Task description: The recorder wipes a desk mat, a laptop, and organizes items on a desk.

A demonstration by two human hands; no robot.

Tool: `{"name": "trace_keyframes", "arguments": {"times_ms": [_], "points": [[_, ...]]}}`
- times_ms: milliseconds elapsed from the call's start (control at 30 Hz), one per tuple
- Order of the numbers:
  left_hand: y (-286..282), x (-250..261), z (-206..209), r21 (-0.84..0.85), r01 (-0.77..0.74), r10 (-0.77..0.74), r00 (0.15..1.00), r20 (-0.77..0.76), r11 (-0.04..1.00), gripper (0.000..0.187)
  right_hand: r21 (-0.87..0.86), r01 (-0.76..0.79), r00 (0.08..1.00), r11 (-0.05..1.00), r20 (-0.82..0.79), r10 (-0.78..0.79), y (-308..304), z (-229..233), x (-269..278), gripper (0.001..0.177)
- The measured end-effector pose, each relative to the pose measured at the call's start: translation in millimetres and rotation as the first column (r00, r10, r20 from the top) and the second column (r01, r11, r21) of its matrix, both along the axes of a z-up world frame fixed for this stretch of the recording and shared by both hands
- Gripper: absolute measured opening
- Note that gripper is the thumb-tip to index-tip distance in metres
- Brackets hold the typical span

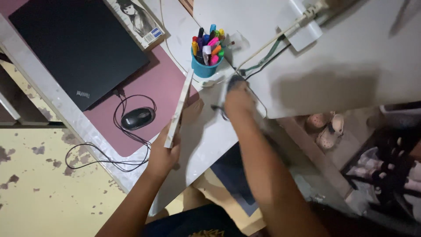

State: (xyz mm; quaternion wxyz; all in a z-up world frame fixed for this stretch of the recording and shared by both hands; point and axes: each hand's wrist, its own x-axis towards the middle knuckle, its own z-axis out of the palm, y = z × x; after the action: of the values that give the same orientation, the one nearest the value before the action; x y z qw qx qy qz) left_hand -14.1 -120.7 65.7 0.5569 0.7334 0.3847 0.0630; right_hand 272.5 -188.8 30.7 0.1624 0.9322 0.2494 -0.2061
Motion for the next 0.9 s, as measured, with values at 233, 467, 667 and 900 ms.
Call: {"name": "trace_keyframes", "arguments": {"times_ms": [233, 467, 667, 900], "points": [[-7, 6, -24, 0.2, 0.053, -0.084, 0.985, 0.15, 0.978, 0.079, -0.101, 0.173, 0.968, 0.98, -0.164, -0.188, -107, 32, -2, 0.033], [-25, 10, -25, 0.387, 0.055, -0.191, 0.926, 0.324, 0.921, 0.077, 0.313, -0.075, 0.979, 0.947, 0.202, 0.011, -37, -77, -42, 0.044], [-35, 23, -18, 0.416, 0.083, -0.248, 0.899, 0.361, 0.905, 0.089, 0.311, -0.222, 0.95, 0.924, 0.282, 0.133, -57, -13, -47, 0.059], [-71, 69, -22, 0.339, 0.262, -0.383, 0.85, 0.362, 0.904, 0.105, 0.241, -0.062, 0.942, 0.968, 0.336, -0.023, -247, -70, -50, 0.047]]}}
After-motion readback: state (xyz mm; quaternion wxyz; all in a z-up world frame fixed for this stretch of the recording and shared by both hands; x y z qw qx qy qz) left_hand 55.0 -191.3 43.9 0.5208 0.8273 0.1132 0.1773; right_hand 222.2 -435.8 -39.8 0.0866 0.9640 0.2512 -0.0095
